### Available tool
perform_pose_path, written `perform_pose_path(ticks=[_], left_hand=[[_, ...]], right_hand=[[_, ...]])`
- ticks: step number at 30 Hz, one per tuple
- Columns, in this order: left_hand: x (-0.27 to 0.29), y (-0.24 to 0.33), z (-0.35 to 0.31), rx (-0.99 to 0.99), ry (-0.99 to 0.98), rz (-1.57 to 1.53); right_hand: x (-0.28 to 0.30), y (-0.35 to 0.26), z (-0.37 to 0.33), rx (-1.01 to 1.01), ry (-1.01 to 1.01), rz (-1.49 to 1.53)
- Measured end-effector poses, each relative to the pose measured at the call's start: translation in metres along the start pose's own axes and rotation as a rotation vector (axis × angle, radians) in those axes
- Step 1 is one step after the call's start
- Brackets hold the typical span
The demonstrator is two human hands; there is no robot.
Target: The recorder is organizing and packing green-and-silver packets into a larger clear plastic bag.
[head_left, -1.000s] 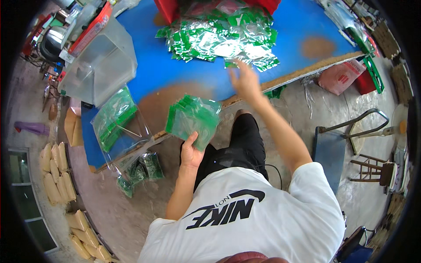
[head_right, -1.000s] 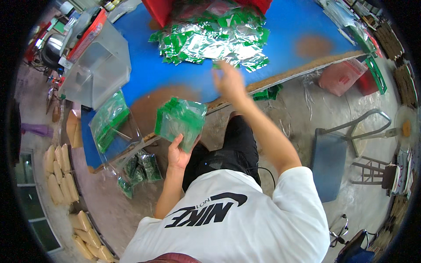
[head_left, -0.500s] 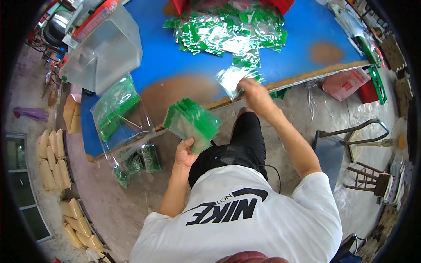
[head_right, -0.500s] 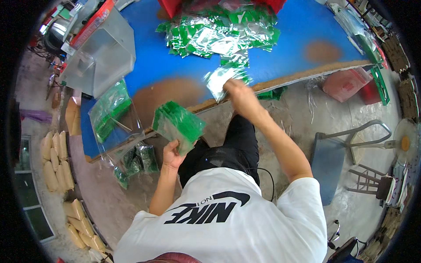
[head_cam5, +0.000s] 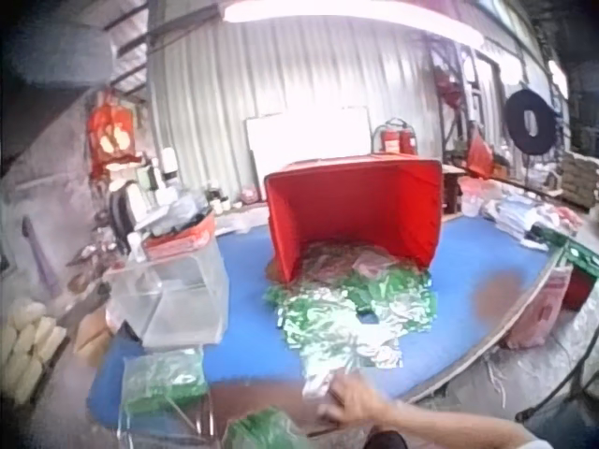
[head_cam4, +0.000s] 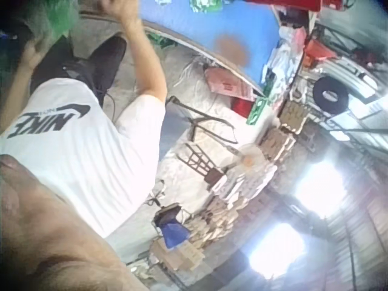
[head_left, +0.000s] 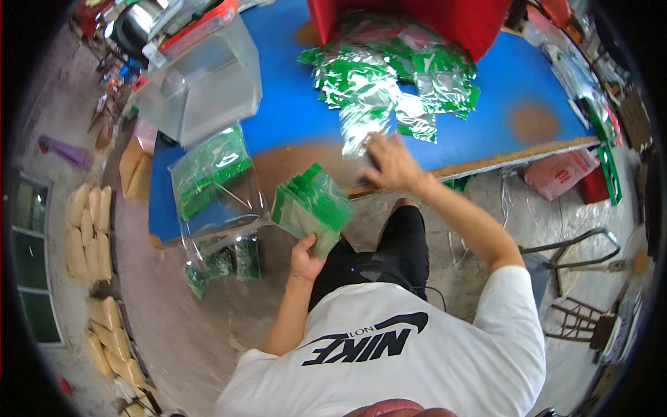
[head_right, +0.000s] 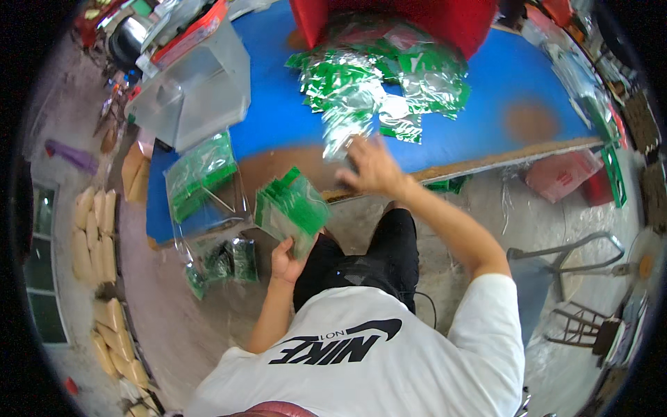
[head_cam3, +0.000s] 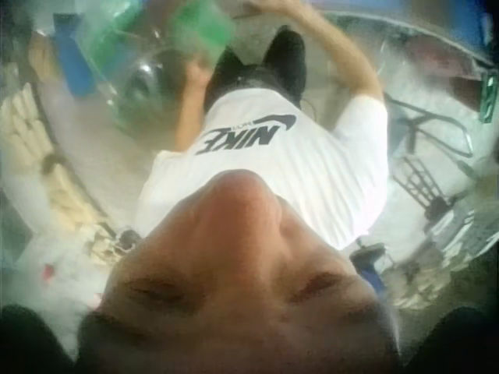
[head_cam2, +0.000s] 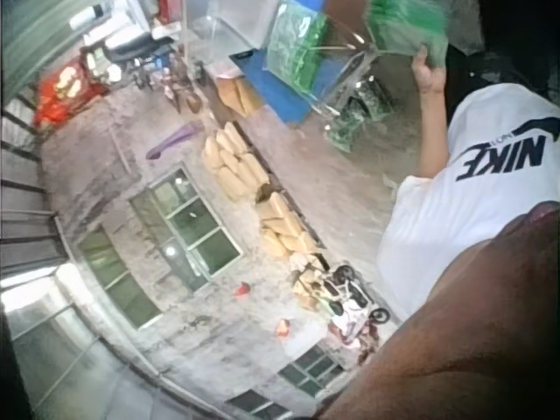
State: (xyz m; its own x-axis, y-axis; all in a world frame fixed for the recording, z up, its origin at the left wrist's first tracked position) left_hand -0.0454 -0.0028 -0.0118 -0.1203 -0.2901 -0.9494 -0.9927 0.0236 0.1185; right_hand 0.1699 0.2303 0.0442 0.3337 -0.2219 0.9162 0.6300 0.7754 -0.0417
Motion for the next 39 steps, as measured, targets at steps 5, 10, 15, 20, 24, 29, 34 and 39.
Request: perform_pose_path(ticks=[5, 10, 15, 20, 24, 29, 34, 39], left_hand=[[0.003, 0.000, 0.007, -0.034, 0.049, 0.081], [0.005, -0.002, -0.005, -0.029, -0.017, 0.116], [0.003, -0.004, -0.009, -0.112, 0.033, 0.006], [-0.014, -0.002, -0.006, -0.087, -0.030, -0.065], [-0.012, 0.004, -0.014, -0.107, -0.009, -0.024], [0.042, 0.018, -0.022, -0.104, -0.005, 0.151], [0.056, 0.022, -0.016, 0.035, -0.260, 0.026], [0.026, 0.003, -0.010, 0.021, -0.250, -0.032]], right_hand=[[0.037, -0.049, 0.026, 0.077, -0.346, 0.538], [-0.015, 0.020, 0.044, -0.145, 0.025, -0.265], [0.023, -0.083, 0.014, 0.193, -0.219, 0.011], [0.016, -0.056, 0.050, -0.157, 0.161, -0.045], [0.010, -0.054, 0.020, -0.005, -0.021, -0.075], [0.017, -0.066, -0.004, 0.216, 0.029, 0.264], [0.008, -0.074, -0.007, 0.001, 0.197, 0.450], [0.041, -0.117, -0.002, -0.830, 0.184, 1.461]])
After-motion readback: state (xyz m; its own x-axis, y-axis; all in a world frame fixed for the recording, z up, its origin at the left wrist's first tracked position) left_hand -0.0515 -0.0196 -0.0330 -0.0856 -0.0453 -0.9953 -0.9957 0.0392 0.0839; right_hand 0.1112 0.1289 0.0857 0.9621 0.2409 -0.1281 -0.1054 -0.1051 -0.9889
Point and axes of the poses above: each hand's wrist, its own z-axis towards the middle knuckle, its own x-axis out of the back of the hand, y = z × x, the point moved 1 cm from there along z, towards the middle knuckle, and after that the axes turned 11 degrees about -z, right-handed, at the moved point
